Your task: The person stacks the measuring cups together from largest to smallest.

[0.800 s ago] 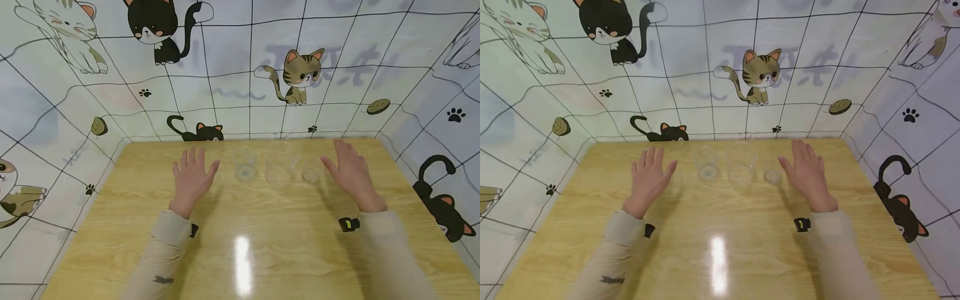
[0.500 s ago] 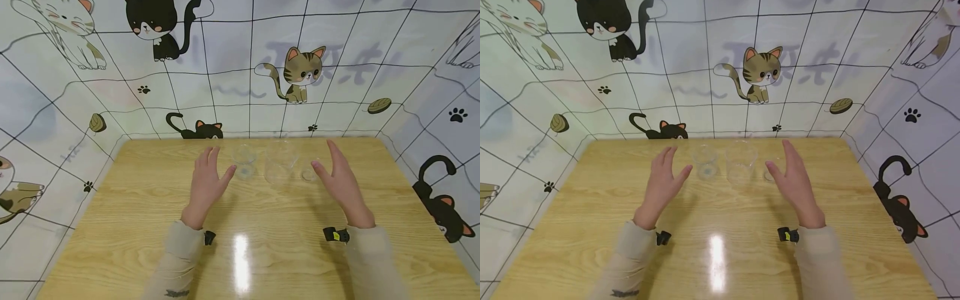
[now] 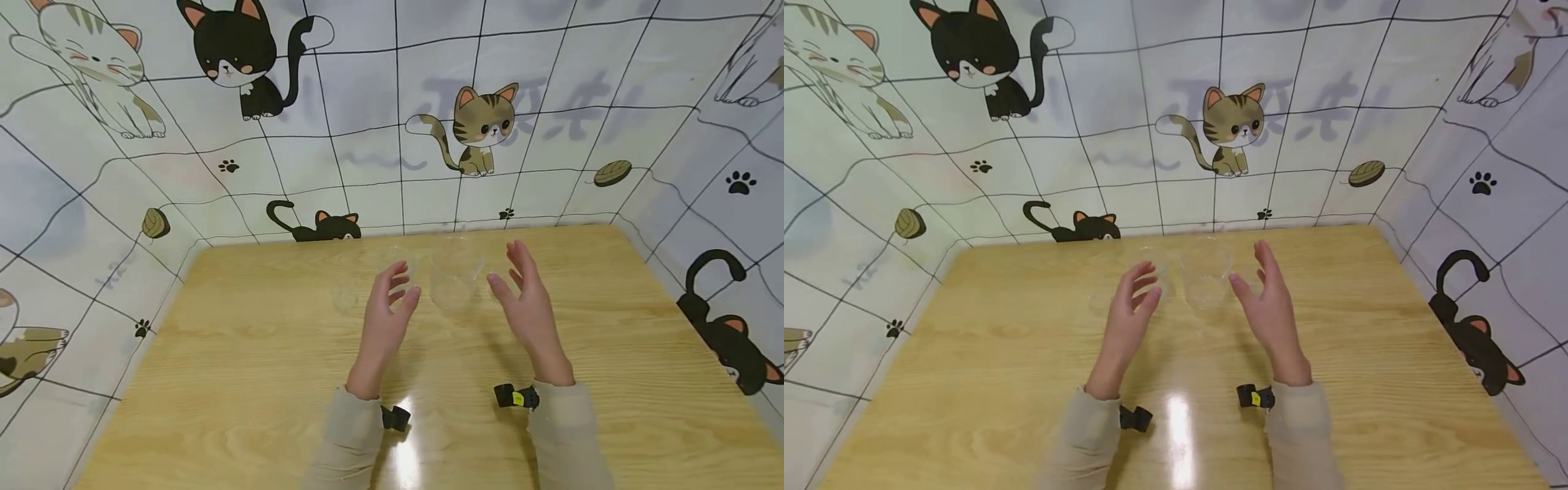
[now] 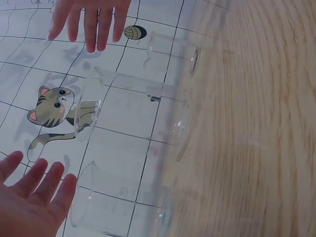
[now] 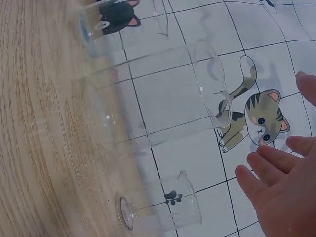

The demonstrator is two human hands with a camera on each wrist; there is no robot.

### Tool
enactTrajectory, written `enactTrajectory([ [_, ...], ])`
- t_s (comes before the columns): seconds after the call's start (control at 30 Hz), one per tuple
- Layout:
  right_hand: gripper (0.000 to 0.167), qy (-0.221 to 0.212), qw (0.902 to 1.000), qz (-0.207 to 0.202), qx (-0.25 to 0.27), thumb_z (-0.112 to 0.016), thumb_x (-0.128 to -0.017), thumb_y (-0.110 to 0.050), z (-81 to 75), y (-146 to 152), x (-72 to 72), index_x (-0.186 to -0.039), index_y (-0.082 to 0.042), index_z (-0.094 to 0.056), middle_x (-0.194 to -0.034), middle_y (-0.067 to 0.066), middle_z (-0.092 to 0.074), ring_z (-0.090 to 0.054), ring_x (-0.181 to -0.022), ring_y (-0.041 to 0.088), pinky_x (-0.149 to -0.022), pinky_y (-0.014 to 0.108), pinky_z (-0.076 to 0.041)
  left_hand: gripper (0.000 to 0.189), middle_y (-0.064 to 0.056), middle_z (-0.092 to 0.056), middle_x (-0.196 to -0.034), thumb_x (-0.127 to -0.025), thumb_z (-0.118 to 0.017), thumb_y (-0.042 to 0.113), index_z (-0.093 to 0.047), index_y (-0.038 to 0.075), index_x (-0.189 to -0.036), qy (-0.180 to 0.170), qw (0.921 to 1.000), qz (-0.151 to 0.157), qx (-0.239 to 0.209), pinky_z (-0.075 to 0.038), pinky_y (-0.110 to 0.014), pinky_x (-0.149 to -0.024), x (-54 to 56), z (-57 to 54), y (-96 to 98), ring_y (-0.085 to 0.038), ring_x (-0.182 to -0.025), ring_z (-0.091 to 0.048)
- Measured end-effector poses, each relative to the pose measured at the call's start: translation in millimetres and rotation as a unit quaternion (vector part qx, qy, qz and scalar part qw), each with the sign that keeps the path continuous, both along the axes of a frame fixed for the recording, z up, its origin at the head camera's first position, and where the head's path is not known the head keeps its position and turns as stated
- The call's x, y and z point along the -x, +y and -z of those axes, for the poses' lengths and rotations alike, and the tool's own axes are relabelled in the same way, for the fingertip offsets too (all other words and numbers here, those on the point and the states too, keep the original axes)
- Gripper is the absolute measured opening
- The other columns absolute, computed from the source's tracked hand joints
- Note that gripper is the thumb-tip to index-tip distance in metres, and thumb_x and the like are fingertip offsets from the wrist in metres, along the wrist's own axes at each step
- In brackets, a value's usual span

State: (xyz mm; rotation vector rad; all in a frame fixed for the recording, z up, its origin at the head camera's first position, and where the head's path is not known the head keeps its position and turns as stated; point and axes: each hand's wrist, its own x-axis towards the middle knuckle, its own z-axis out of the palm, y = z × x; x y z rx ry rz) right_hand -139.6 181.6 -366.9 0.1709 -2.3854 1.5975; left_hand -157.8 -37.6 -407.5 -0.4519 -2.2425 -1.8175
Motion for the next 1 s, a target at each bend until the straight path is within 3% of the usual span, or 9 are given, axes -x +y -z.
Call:
enactTrajectory([
  [0.2, 0.068, 0.021, 0.9997, -0.014, -0.005, -0.055, -0.089, -0.024, 3.2, -3.3, 5.8, -0.143, -0.012, -0.014, -0.144, 0.008, -0.026, -0.025, -0.13, 0.024, -0.101, 0.043, -0.026, 0.045, 0.012, -0.042, -0.127, -0.088, -0.052, 0.039, -0.038, 0.031, -0.13, -0.003, 0.9998, -0.014, -0.016, -0.038, -0.03, -0.092, -1.4, 8.0, 5.9, -0.018, -0.114, -0.044],
  [0.27, 0.068, 0.027, 0.9994, -0.02, -0.007, -0.055, -0.089, -0.023, 2.5, -4.9, 8.3, -0.143, -0.013, -0.015, -0.143, 0.009, -0.026, -0.026, -0.129, 0.024, -0.101, 0.043, -0.026, 0.045, 0.008, -0.043, -0.127, -0.089, -0.052, 0.035, -0.038, 0.026, -0.131, -0.006, 0.9997, -0.008, -0.023, -0.038, -0.032, -0.092, -5.4, 0.7, 6.1, -0.021, -0.114, -0.044],
  [0.33, 0.068, 0.029, 0.9992, -0.025, -0.009, -0.055, -0.089, -0.023, 1.8, -6.4, 11.0, -0.143, -0.013, -0.015, -0.143, 0.009, -0.026, -0.026, -0.129, 0.024, -0.101, 0.042, -0.026, 0.045, 0.005, -0.043, -0.127, -0.09, -0.052, 0.032, -0.038, 0.023, -0.131, -0.006, 0.9997, -0.002, -0.024, -0.039, -0.033, -0.092, -4.8, 0.9, 5.5, -0.022, -0.113, -0.045],
  [0.43, 0.069, 0.025, 0.9991, -0.033, -0.011, -0.056, -0.089, -0.024, 2.2, -8.3, 14.7, -0.143, -0.013, -0.014, -0.143, 0.008, -0.026, -0.025, -0.129, 0.024, -0.101, 0.042, -0.026, 0.044, -0.003, -0.046, -0.125, -0.09, -0.053, 0.026, -0.04, 0.014, -0.13, -0.014, 0.9995, 0.006, -0.027, -0.039, -0.036, -0.091, -10.6, -10.4, 4.5, -0.027, -0.112, -0.047],
  [0.63, 0.074, -0.004, 0.9992, -0.038, -0.011, -0.059, -0.087, -0.025, 12.4, -12.8, 16.3, -0.143, -0.012, -0.013, -0.144, 0.007, -0.024, -0.025, -0.13, 0.025, -0.101, 0.043, -0.026, 0.038, -0.007, -0.051, -0.119, -0.09, -0.053, 0.019, -0.045, 0.008, -0.126, -0.03, 0.999, 0.022, -0.027, -0.041, -0.034, -0.09, -18.7, -16.7, 3.5, -0.03, -0.108, -0.05],
  [0.73, 0.077, -0.017, 0.9991, -0.039, -0.005, -0.061, -0.085, -0.023, 16.9, -16.9, 17.0, -0.143, -0.01, -0.013, -0.145, 0.01, -0.022, -0.025, -0.13, 0.027, -0.101, 0.043, -0.026, 0.038, -0.006, -0.051, -0.12, -0.09, -0.053, 0.019, -0.045, 0.008, -0.126, -0.034, 0.9988, 0.027, -0.024, -0.042, -0.032, -0.089, -17.0, -12.0, 5.4, -0.028, -0.109, -0.05],
  [1.0, 0.081, -0.05, 0.9981, -0.037, 0.003, -0.062, -0.084, -0.032, 20.3, -22.9, 20.9, -0.144, -0.016, -0.01, -0.147, 0.005, -0.013, -0.026, -0.128, 0.032, -0.098, 0.046, -0.03, 0.041, 0.007, -0.045, -0.129, -0.089, -0.054, 0.031, -0.046, 0.025, -0.129, -0.059, 0.9964, 0.058, 0.021, -0.04, -0.039, -0.091, 3.8, 25.2, 11.3, -0.019, -0.116, -0.045],
])
